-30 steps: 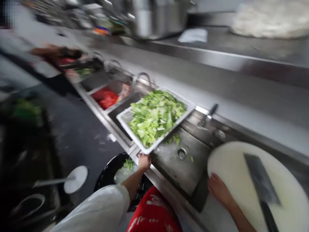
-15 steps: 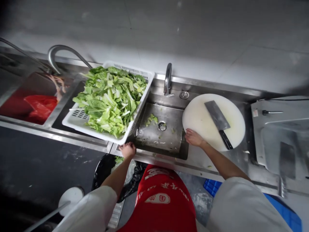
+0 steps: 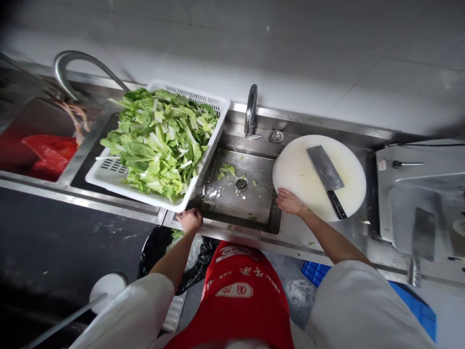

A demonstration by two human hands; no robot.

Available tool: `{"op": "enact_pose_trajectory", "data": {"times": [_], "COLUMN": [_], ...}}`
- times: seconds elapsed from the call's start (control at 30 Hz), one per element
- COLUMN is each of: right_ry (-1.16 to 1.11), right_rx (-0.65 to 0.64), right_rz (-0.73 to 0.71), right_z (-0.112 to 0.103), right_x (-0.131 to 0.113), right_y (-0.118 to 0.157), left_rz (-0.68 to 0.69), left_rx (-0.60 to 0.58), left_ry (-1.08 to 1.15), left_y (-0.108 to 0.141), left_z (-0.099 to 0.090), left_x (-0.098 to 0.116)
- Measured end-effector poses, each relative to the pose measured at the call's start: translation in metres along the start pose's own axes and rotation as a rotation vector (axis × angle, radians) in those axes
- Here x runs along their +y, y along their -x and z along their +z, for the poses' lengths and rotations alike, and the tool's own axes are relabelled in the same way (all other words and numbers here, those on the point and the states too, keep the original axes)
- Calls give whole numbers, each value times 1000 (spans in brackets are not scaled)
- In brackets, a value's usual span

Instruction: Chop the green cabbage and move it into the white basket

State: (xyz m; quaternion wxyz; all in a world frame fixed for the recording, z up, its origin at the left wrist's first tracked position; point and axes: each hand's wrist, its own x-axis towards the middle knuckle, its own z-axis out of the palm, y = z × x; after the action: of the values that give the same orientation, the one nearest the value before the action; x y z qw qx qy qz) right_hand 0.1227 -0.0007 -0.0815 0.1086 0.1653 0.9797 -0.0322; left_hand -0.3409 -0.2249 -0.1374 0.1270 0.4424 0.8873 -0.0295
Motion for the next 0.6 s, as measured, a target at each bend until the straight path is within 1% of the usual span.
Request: {"op": "enact_pose_trajectory", "data": {"times": [0.13, 0.6], "right_ry": [0, 0], "right_rx": [15, 2], "right_rz": [-5, -16], "right_z": [0, -1], "right_x": [0, 1], "right_y": [0, 2], "left_rz": [-2, -7], "left_rx": [-15, -19], "left_ry": [2, -19], "left_y": [0, 0], "left_z": [0, -2], "left_x": [0, 1]}}
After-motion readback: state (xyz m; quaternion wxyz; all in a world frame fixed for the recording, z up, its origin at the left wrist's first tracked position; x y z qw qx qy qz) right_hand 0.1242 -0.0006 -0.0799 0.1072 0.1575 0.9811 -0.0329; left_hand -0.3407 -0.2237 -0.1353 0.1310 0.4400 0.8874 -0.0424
